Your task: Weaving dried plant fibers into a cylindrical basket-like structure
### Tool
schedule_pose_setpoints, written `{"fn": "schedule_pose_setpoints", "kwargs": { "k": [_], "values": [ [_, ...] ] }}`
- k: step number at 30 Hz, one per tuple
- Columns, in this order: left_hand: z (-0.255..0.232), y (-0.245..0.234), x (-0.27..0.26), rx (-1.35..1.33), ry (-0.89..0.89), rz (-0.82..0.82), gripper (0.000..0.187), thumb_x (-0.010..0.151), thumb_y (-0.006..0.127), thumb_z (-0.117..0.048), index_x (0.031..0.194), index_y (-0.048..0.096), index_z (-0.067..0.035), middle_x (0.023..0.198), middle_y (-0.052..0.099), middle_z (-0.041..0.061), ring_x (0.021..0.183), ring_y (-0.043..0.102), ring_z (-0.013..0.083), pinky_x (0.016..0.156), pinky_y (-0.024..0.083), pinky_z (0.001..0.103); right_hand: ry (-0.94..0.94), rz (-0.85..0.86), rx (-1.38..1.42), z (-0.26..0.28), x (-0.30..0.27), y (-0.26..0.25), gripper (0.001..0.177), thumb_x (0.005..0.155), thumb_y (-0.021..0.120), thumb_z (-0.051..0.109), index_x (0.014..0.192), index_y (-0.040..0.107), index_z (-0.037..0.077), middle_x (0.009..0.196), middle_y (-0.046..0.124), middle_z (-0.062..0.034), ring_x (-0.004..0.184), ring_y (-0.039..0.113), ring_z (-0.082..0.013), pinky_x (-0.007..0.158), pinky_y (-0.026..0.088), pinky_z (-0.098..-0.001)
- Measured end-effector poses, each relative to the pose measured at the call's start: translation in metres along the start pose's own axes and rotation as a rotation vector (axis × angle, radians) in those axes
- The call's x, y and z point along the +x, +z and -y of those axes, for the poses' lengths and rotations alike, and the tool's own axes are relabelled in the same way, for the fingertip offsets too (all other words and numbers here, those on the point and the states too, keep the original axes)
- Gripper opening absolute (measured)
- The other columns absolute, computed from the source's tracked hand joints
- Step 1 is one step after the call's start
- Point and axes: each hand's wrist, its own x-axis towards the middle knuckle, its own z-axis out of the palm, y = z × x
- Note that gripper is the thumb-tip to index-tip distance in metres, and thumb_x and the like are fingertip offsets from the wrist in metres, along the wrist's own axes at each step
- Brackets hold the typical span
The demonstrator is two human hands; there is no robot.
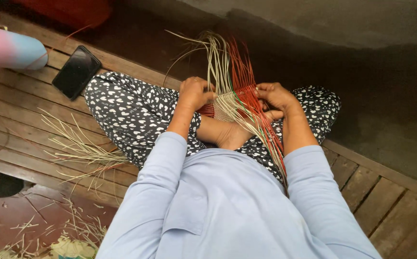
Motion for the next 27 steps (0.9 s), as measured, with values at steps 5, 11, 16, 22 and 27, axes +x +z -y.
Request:
{"fn": "schedule_pose_setpoints", "kwargs": {
  "k": [5, 11, 16, 22, 27],
  "values": [
    [-0.017, 0.005, 0.000, 0.064, -0.039, 0.114, 0.044, 0.076, 0.076, -0.067, 0.106, 0.079, -0.035, 0.127, 0.069, 0.000, 0.134, 0.049, 0.0295, 0.115, 0.024, 0.054, 0.007, 0.015, -0.018, 0.002, 0.004, 0.001, 0.020, 0.094, 0.068, 0.011, 0.112, 0.073, 0.003, 0.065, 0.065, -0.0063, 0.048, 0.064, -0.0145, 0.043, 0.054, -0.0261],
    [-0.004, 0.031, 0.013, 0.030, -0.092, 0.146, 0.031, 0.081, 0.073, -0.060, 0.094, 0.079, -0.032, 0.120, 0.073, 0.000, 0.133, 0.051, 0.0286, 0.117, 0.016, 0.057, 0.025, 0.008, -0.017, 0.011, 0.000, 0.002, 0.021, 0.093, 0.070, 0.013, 0.112, 0.075, 0.007, 0.054, 0.062, -0.0111, 0.042, 0.062, -0.0158, 0.042, 0.049, -0.0253],
    [0.014, 0.064, 0.022, -0.093, -0.098, -0.035, 0.022, 0.082, 0.080, -0.048, 0.084, 0.078, -0.026, 0.104, 0.074, 0.002, 0.120, 0.060, 0.0213, 0.121, 0.006, 0.057, 0.033, 0.001, 0.028, 0.019, -0.010, 0.008, 0.020, 0.092, 0.068, 0.009, 0.111, 0.074, 0.006, 0.067, 0.069, -0.0097, 0.048, 0.065, -0.0124, 0.047, 0.055, -0.0241],
    [0.029, 0.073, 0.031, -0.206, -0.056, -0.084, 0.019, 0.088, 0.076, -0.052, 0.088, 0.077, -0.033, 0.101, 0.075, -0.006, 0.114, 0.065, 0.0160, 0.123, 0.004, 0.058, 0.035, -0.003, 0.051, 0.017, -0.008, 0.008, 0.021, 0.093, 0.068, 0.009, 0.113, 0.074, 0.005, 0.070, 0.069, -0.0075, 0.049, 0.066, -0.0114, 0.048, 0.057, -0.0244],
    [-0.024, 0.019, 0.008, -0.164, -0.049, 0.064, 0.049, 0.080, 0.074, -0.068, 0.099, 0.079, -0.023, 0.106, 0.076, 0.009, 0.117, 0.066, 0.0276, 0.121, 0.002, 0.065, 0.014, 0.009, 0.039, 0.012, -0.003, 0.005, 0.019, 0.093, 0.067, 0.010, 0.111, 0.074, 0.005, 0.065, 0.067, -0.0087, 0.049, 0.066, -0.0147, 0.048, 0.056, -0.0254]
  ]
}}
